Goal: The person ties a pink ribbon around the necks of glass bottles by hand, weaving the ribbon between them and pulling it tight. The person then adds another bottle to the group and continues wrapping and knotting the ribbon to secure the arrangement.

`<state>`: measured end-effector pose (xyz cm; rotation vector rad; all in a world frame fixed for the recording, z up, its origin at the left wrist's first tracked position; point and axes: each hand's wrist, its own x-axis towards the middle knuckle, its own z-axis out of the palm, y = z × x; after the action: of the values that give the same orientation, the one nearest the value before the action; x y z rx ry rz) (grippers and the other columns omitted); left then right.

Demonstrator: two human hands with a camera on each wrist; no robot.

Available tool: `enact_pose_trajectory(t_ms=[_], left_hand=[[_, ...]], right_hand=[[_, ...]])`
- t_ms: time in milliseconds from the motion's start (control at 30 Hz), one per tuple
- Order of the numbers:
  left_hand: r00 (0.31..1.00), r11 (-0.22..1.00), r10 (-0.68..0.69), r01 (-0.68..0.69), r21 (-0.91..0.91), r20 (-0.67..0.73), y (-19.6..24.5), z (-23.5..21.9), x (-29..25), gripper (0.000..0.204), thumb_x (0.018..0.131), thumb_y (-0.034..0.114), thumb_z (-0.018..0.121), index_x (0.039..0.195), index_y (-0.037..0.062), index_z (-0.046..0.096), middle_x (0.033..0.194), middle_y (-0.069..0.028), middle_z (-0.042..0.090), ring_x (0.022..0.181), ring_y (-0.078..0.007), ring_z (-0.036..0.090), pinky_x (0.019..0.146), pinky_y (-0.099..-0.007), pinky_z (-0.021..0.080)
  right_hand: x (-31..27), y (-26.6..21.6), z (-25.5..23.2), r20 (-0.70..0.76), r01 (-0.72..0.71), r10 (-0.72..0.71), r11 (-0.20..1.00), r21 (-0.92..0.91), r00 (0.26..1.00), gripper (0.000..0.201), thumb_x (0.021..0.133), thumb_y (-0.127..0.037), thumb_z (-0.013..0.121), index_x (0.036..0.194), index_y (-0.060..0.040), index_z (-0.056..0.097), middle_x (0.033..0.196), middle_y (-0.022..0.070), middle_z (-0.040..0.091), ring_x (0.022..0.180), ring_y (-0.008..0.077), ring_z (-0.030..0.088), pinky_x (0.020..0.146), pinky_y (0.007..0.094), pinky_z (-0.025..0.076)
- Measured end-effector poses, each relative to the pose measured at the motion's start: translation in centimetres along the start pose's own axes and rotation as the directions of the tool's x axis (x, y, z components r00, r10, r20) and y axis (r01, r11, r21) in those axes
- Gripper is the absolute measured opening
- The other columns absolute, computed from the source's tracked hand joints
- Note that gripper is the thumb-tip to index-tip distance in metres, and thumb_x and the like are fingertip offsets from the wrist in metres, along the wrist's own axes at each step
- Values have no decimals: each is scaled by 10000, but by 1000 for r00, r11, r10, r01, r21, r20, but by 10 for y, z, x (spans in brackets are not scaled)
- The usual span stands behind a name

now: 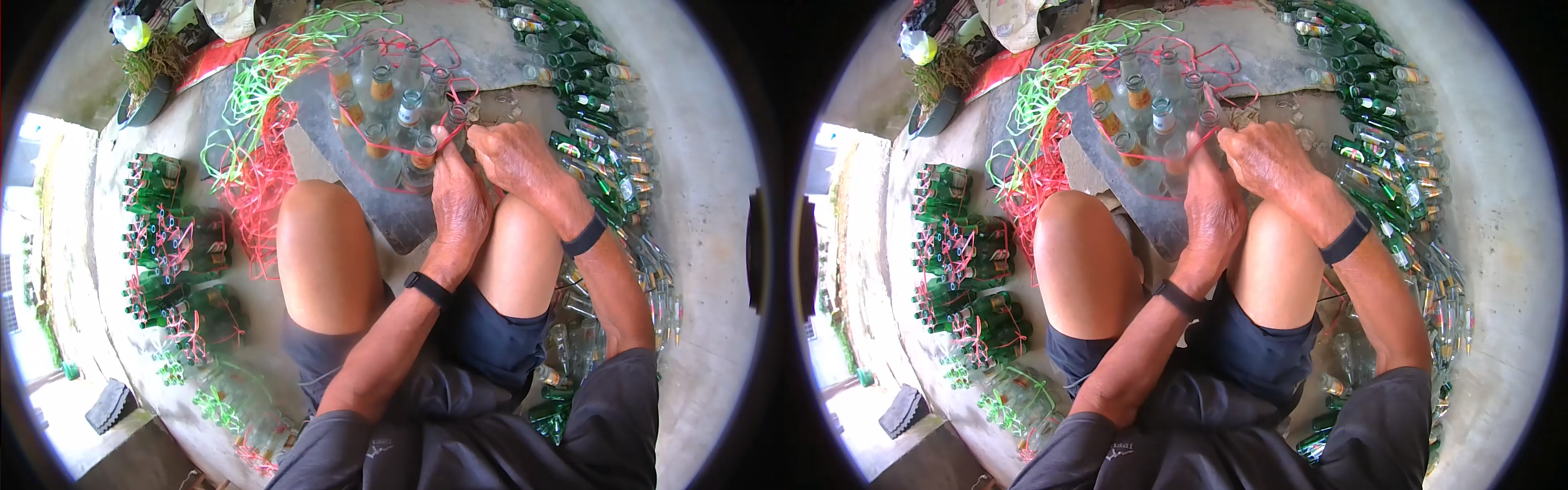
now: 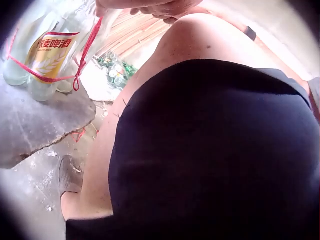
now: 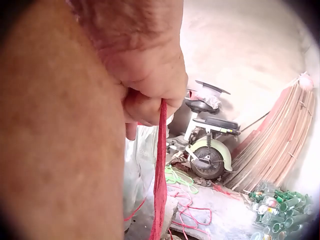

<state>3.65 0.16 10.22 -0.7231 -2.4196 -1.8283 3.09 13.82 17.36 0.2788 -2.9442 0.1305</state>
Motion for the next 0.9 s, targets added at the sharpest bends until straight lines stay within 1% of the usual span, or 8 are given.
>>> enact_pose_trajectory(t_ms=[67, 200, 367, 400, 467, 600, 667, 900], left_hand=[[998, 995, -13, 20, 100, -63, 0, 9, 5, 936, 918, 144, 716, 1578, -156, 123, 1548, -448, 315, 1427, -572, 381, 1186, -519, 369], [995, 996, -81, 82, 18, -57, 6, 10, 12, 1020, 879, 217, 781, 1575, -157, 136, 1573, -438, 292, 1450, -556, 366, 1210, -511, 343], [943, 1000, -1, -7, -23, -332, -1, 32, 23, 668, 962, 125, 694, 1504, -72, 358, 1368, -261, 526, 1263, -390, 551, 1058, -429, 458], [942, 1000, 2, -9, -21, -336, -3, 35, 27, 668, 962, 125, 694, 1504, -72, 358, 1368, -261, 526, 1263, -390, 551, 1058, -429, 458], [911, 994, 59, -15, 109, -409, -6, 42, 33, 617, 978, 89, 666, 1503, -50, 373, 1362, -240, 518, 1271, -366, 539, 1046, -432, 461], [913, 998, -49, 62, 20, -406, -15, 50, 41, 582, 979, 56, 645, 1493, -36, 387, 1350, -233, 514, 1280, -362, 528, 1044, -428, 460], [922, 991, -116, 81, -107, -370, -12, 47, 42, 572, 960, 42, 657, 1472, -37, 413, 1332, -222, 516, 1246, -349, 538, 1028, -418, 465], [912, 996, -66, 34, -86, -405, -16, 48, 42, 489, 964, 11, 630, 1426, -28, 474, 1262, -186, 538, 1161, -303, 557, 980, -389, 479]], right_hand=[[0, -1, 0, 4, -1, 1, 1000, 2, 1000, 137, 919, -119, 584, 803, -47, 573, 699, 207, 654, 694, 434, 674, 621, 539, 523], [-1, 0, 0, -13, 23, -22, 1000, 15, 1000, 139, 906, -119, 577, 787, -48, 566, 683, 202, 647, 680, 430, 671, 609, 537, 517], [1, 0, -7, 38, 10, -11, 1000, 27, 999, 96, 879, -99, 592, 801, -48, 611, 710, 207, 683, 700, 432, 700, 623, 543, 549], [0, 0, -7, 31, 11, -13, 999, 45, 999, 100, 879, -97, 592, 795, -46, 609, 708, 211, 681, 697, 435, 698, 621, 544, 547], [0, -1, -9, 43, 6, -8, 999, 44, 999, 105, 881, -96, 591, 791, -46, 606, 712, 211, 682, 697, 433, 698, 620, 542, 547], [-1, 2, -11, 30, 0, -2, 998, 70, 1000, 113, 886, -97, 596, 786, -46, 600, 709, 210, 681, 693, 426, 700, 612, 530, 548], [-3, 1, -14, 21, 5, -7, 997, 74, 1000, 112, 887, -96, 598, 787, -45, 599, 706, 211, 680, 687, 423, 700, 608, 525, 549], [-5, 2, -8, 41, 23, -27, 995, 96, 999, 90, 877, -97, 618, 813, -42, 586, 696, 199, 679, 678, 411, 704, 602, 513, 554]])
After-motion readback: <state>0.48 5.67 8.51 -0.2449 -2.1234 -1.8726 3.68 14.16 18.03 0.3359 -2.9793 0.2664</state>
